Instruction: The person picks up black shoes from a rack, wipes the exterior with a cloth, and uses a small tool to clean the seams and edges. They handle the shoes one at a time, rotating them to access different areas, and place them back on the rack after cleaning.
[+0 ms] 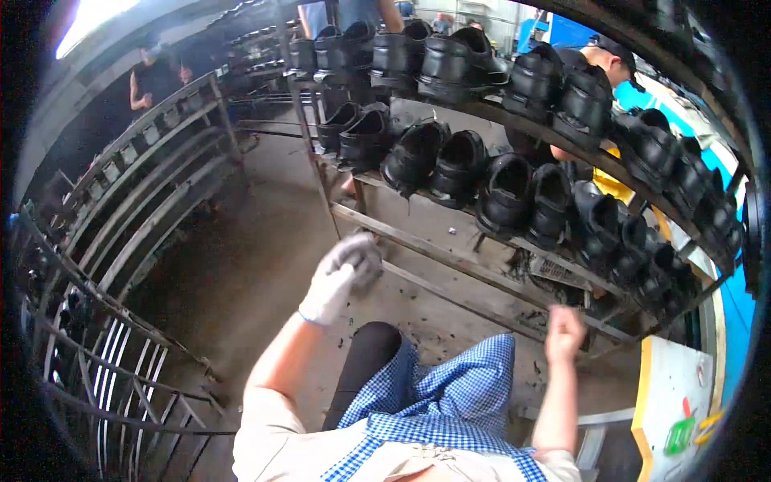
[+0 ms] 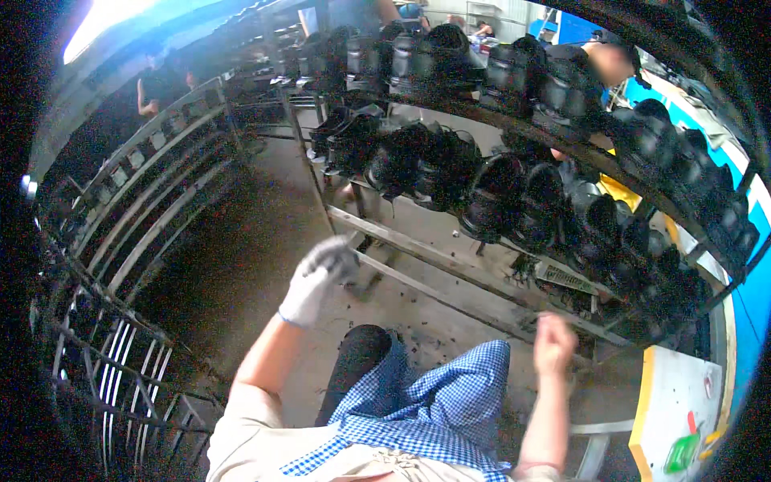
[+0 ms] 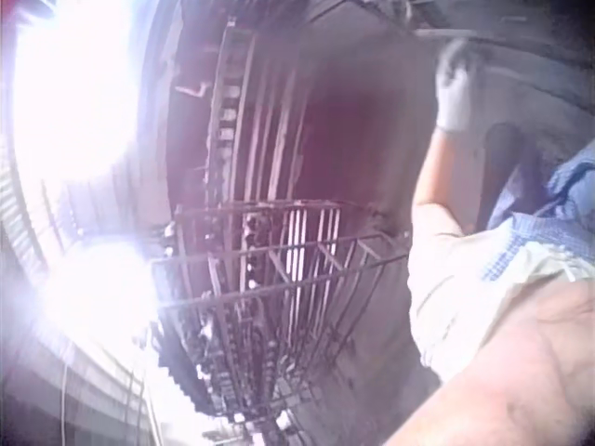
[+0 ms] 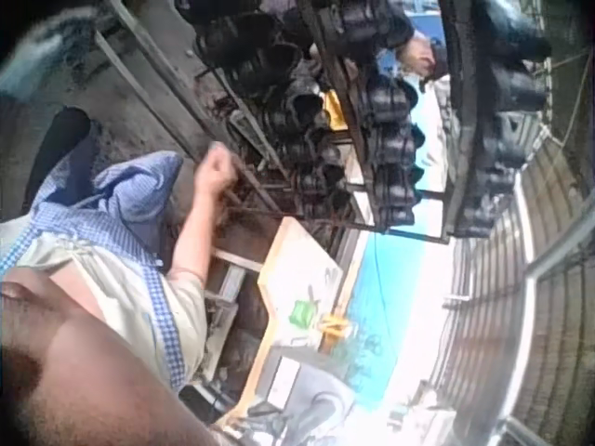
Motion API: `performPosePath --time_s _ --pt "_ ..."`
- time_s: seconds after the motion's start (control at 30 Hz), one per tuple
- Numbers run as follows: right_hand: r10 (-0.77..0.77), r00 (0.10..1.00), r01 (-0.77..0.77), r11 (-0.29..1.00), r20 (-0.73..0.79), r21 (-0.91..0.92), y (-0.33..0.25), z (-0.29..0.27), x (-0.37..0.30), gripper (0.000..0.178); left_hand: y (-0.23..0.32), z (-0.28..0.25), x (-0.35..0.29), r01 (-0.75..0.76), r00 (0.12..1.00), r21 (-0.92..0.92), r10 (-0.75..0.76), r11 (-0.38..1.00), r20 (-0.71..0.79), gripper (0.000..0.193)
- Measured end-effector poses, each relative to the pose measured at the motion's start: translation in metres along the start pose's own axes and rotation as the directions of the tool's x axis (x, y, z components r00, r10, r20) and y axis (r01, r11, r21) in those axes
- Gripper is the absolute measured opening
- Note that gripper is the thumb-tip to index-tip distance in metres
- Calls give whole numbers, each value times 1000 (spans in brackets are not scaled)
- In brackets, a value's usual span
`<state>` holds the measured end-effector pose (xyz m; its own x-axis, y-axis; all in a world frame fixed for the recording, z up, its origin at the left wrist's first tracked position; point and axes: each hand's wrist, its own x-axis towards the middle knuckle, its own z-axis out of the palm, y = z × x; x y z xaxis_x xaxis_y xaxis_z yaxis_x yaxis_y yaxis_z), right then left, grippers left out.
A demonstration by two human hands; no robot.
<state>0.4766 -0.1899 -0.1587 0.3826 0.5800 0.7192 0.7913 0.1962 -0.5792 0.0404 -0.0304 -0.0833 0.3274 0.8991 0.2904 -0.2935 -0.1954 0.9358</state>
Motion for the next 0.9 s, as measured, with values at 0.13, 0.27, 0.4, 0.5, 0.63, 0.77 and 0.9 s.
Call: performPosePath --time_s 0.13,0.27,0.4,0.5,0.63,0.77,0.9 --pt "-54 869 71 997 491 -16 8 92 -61 5 92 -4 73 -304 932 310 349 901 -102 38" --pt "164 745 -50 980 647 -191 13 125 -103 16 163 -19 153 -439 783 551 603 710 -152 32" --pt "157 762 -75 985 628 -156 10 131 -100 17 221 -28 235 -427 534 894 835 131 133 32" --pt "164 764 -72 983 624 -170 12 140 -100 17 247 -31 293 -173 597 975 772 -140 217 32" --pt "186 766 -70 976 616 -207 16 149 -96 15 263 -17 340 -12 889 991 452 -136 72 30" --pt "187 780 -110 980 597 -164 19 152 -95 15 270 -25 384 146 968 950 239 -275 -79 48" --pt "194 794 -128 980 577 -154 21 148 -89 15 272 12 384 208 978 863 105 -460 -180 45"
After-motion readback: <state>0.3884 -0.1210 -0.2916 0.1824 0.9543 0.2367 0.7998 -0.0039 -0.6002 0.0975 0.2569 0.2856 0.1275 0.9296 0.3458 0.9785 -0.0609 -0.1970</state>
